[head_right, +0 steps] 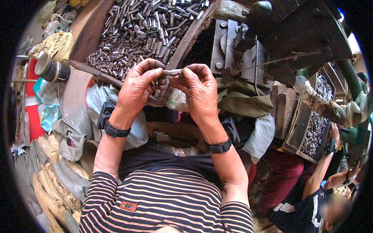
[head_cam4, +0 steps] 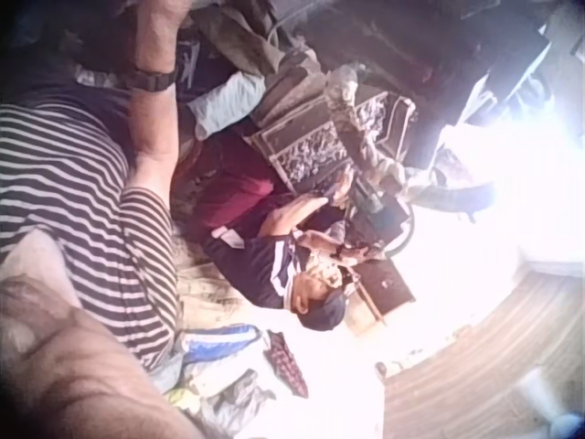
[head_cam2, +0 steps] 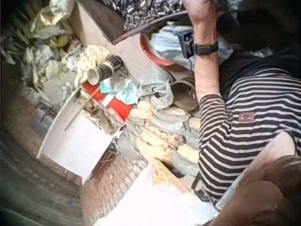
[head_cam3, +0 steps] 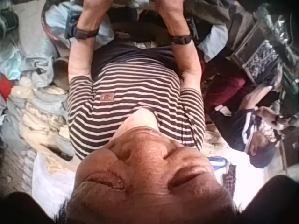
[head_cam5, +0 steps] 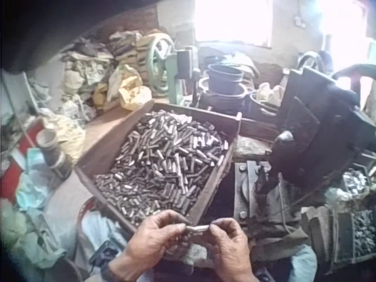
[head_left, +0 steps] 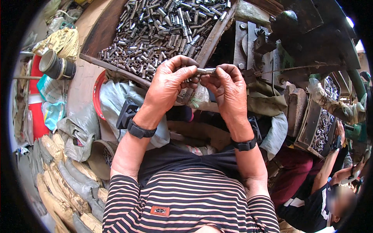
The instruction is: Assembling small metal pins or components using a mechanical press.
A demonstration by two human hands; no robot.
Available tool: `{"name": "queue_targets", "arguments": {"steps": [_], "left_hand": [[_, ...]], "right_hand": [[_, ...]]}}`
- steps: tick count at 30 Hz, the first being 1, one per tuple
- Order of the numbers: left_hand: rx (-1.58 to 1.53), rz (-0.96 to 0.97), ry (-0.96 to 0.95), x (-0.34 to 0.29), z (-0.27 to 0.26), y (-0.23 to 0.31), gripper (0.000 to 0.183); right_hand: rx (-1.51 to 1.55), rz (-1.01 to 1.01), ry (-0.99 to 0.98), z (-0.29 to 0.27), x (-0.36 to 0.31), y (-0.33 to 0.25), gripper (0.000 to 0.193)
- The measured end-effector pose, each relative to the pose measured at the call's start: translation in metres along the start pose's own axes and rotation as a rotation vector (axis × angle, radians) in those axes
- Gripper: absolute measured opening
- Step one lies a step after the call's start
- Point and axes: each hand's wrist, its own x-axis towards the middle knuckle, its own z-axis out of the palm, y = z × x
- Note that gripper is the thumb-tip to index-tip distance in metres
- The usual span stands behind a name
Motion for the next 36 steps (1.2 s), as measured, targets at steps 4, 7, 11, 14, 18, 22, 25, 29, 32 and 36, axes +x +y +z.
{"name": "queue_targets", "arguments": {"steps": [4,7,11,14,18,22,25,29,32,36], "left_hand": [[0.005,-0.003,0.025,0.001,-0.003,0.004,0.013],[0.018,0.006,0.024,0.003,-0.008,0.009,0.012],[0.017,-0.025,-0.001,0.004,-0.012,0.012,0.012],[0.041,-0.04,0.005,0.003,-0.013,0.014,0.013],[0.152,0.012,0.014,0.002,-0.01,0.017,0.014],[0.253,0.069,0.007,0.0,-0.009,0.017,0.014],[0.254,0.045,0.021,-0.001,-0.01,0.015,0.013],[0.306,0.073,0.031,-0.001,-0.007,0.012,0.013],[0.272,0.075,0.014,-0.002,-0.005,0.012,0.012],[0.241,0.092,0.026,-0.001,-0.003,0.009,0.012]], "right_hand": [[-0.12,0.054,-0.082,-0.001,0.001,-0.007,0.011],[-0.19,0.133,-0.17,-0.007,0.003,-0.014,0.016],[-0.368,0.121,-0.25,-0.007,0.004,-0.013,0.021],[-0.369,0.155,-0.276,-0.005,0.004,-0.012,0.022],[-0.43,0.137,-0.264,-0.005,0.003,-0.011,0.024],[-0.539,0.052,-0.256,-0.005,0.002,-0.009,0.024],[-0.781,-0.165,-0.255,-0.006,-0.003,-0.006,0.023],[-0.751,-0.168,-0.184,-0.011,-0.005,-0.007,0.023],[-0.782,-0.172,-0.188,-0.011,-0.007,-0.009,0.023],[-0.811,-0.166,-0.193,-0.008,-0.008,-0.01,0.023]]}}
